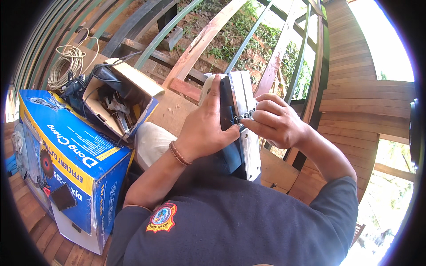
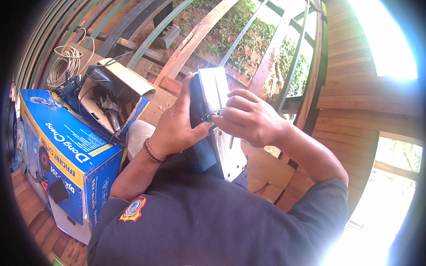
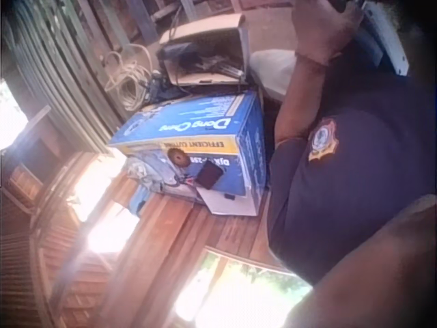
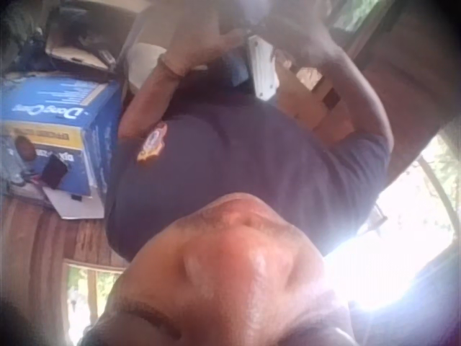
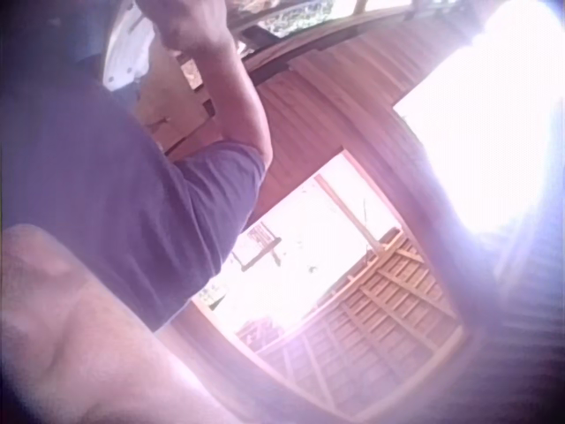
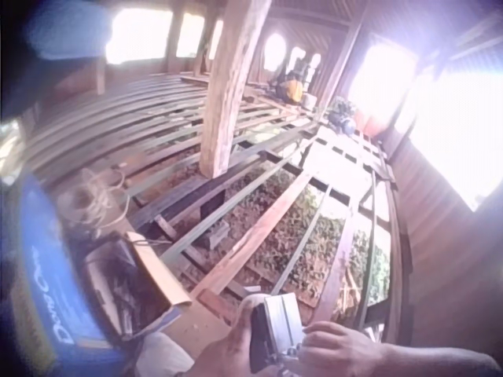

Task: The person adjusts and prepares a blue electric planer, then sits on the floor and uses it to smooth a wooden beam in a partially constructed wooden structure.

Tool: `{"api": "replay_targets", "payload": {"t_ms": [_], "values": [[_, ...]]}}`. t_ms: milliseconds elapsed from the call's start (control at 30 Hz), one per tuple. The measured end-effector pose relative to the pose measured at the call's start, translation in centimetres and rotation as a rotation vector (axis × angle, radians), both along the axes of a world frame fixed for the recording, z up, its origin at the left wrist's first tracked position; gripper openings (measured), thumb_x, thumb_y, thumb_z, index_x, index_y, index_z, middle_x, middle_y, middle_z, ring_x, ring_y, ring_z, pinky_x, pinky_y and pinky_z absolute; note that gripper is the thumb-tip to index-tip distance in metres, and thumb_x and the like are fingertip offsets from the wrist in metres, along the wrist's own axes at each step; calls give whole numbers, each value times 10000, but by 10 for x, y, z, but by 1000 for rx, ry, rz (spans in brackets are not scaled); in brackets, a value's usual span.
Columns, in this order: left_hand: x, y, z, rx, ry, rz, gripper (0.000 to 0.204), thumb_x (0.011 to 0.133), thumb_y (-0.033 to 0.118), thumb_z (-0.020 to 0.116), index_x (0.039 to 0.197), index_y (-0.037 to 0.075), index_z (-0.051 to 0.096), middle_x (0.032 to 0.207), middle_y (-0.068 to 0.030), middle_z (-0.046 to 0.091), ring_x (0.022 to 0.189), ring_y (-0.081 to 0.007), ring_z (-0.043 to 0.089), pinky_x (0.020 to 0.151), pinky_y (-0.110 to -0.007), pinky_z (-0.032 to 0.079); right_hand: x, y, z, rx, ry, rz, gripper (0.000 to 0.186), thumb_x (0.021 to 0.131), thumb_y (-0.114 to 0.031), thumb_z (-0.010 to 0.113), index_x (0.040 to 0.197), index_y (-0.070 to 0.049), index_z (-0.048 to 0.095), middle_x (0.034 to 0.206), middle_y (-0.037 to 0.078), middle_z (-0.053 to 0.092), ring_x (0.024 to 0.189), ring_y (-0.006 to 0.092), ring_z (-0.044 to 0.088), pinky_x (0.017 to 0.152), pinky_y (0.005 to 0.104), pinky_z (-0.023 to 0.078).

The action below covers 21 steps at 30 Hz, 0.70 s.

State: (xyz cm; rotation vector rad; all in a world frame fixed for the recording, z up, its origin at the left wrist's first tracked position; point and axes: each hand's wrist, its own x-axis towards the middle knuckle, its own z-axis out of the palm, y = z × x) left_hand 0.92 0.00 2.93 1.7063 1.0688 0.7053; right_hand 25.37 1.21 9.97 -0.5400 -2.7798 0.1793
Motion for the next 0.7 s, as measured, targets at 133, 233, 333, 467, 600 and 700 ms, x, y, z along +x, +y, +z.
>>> {"api": "replay_targets", "payload": {"t_ms": [133,233,333,467,600,700], "values": [[0,-2,-2,-1,19,1,1196,827,287,756,1676,40,-48,1440,-320,578,1197,-478,665,1003,-482,546,3,6,0,98,-32,104,332,764,-167,750,1072,-47,775,882,30,554,878,213,605,971,464,573],[0,-3,1,-2,36,-1,1186,833,286,752,1676,41,-45,1414,-318,595,1153,-481,682,975,-489,557,3,12,-4,236,15,181,335,733,-179,764,1045,-57,786,898,24,561,900,204,610,984,461,580],[0,-4,2,21,78,10,1187,835,290,752,1676,43,-47,1398,-316,605,1096,-485,698,940,-496,569,2,11,-5,216,14,179,392,749,-143,748,1130,-53,770,920,34,579,923,230,626,991,473,568],[-1,-4,4,-29,39,-6,1206,826,327,760,1673,22,-42,1449,-320,555,1108,-484,684,930,-497,575,1,2,-4,-128,15,-14,415,783,-98,735,1192,-50,688,920,46,581,859,265,610,874,438,514],[0,-4,5,-14,55,-15,1224,812,372,767,1663,-28,-16,1539,-330,459,1202,-478,644,958,-492,572,-2,3,-3,-122,-24,23,291,807,-83,722,1079,-67,618,930,43,593,846,264,608,789,412,477],[2,-6,-3,77,44,21,1218,829,370,770,1672,11,-32,1465,-322,544,1095,-486,686,916,-502,576,-4,7,-3,-103,-15,26,227,805,-68,744,982,-78,602,840,55,595,765,256,617,707,402,463]]}}
